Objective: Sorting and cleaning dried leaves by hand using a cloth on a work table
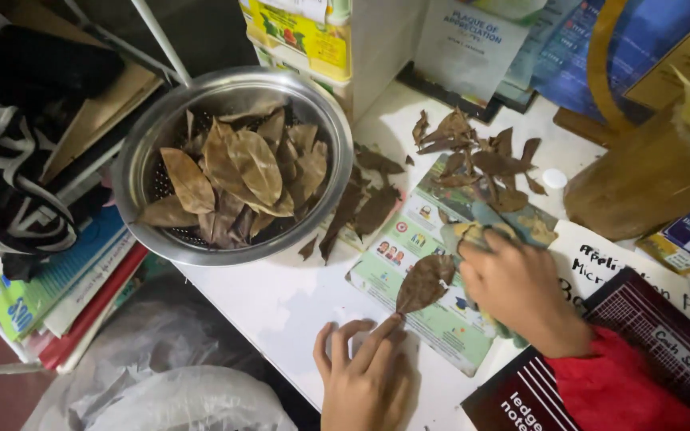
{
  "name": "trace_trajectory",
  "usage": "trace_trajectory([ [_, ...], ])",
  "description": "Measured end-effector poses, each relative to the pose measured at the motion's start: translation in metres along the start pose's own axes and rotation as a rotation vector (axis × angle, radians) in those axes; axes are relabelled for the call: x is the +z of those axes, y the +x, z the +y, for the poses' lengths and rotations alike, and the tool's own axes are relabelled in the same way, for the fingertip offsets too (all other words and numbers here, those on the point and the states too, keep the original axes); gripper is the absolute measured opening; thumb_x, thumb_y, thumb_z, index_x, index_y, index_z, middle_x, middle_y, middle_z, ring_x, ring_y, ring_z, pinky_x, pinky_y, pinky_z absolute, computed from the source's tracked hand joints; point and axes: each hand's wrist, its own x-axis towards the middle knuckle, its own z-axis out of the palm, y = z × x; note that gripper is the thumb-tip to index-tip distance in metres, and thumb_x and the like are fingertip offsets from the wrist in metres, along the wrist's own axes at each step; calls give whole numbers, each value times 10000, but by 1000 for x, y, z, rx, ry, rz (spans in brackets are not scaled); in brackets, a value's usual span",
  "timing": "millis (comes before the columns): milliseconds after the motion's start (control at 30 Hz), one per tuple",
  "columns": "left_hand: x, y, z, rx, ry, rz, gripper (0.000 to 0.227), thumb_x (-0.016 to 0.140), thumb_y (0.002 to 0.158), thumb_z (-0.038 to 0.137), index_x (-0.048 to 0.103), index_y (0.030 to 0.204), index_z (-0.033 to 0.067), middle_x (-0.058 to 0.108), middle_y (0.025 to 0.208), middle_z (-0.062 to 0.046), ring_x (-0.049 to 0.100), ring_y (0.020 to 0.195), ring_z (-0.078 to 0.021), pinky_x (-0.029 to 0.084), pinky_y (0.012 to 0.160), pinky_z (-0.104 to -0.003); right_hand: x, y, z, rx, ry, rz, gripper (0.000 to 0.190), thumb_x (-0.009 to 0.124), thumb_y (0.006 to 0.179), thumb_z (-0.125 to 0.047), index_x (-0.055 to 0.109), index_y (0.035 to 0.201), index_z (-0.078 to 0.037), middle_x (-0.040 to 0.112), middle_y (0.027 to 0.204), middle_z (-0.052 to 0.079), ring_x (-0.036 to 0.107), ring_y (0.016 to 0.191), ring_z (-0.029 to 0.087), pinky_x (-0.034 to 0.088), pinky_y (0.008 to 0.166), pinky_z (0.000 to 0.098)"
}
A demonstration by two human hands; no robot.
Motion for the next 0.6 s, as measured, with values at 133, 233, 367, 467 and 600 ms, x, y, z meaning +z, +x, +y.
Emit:
trace_trajectory([
  [133, -9, 5, 5, -33, -43, -22, 209, 654, 864, 267, 701, 1041, 168, 703, 1287, 60, 579, 1073, -272, 291, 1053, -560, -19, -11, -8, 38, 193, 156, 212, 611, 795, -66, 480, 640, -127, 470, 678, 97, 413, 462, 358, 376, 433, 486],
  [233, -8, 5, 4, -31, -73, -53, 226, 635, 870, 217, 683, 1060, 105, 695, 1302, 26, 567, 1102, -291, 298, 1042, -609, -20, -18, -20, -201, 423, -124, 105, 682, 831, -145, 729, 774, -70, 762, 920, 110, 644, 537, 172, 575, 461, 378],
  [367, -8, 6, 4, -48, -41, -65, 185, 616, 894, 201, 680, 1052, 129, 694, 1298, 57, 564, 1092, -274, 289, 1070, -580, -13, -15, -45, -205, 197, -338, 157, 560, 874, -199, 710, 830, -199, 695, 866, 69, 706, 572, 299, 563, 458, 494],
  [467, -10, 7, 5, -50, -40, -71, 225, 614, 883, 184, 679, 1088, 115, 688, 1300, 49, 565, 1088, -278, 298, 1064, -594, -39, 7, -42, 58, 165, -739, 250, 459, 1010, -241, 708, 1037, -244, 737, 908, -21, 730, 554, 159, 602, 429, 329],
  [600, -13, 10, 7, -53, -42, -78, 217, 605, 877, 155, 678, 1075, 108, 681, 1318, 47, 561, 1079, -283, 308, 1058, -595, -61, 30, -31, 383, 170, -897, 229, 501, 1067, -344, 702, 1060, -234, 763, 878, -83, 743, 520, 21, 631, 400, 135],
])
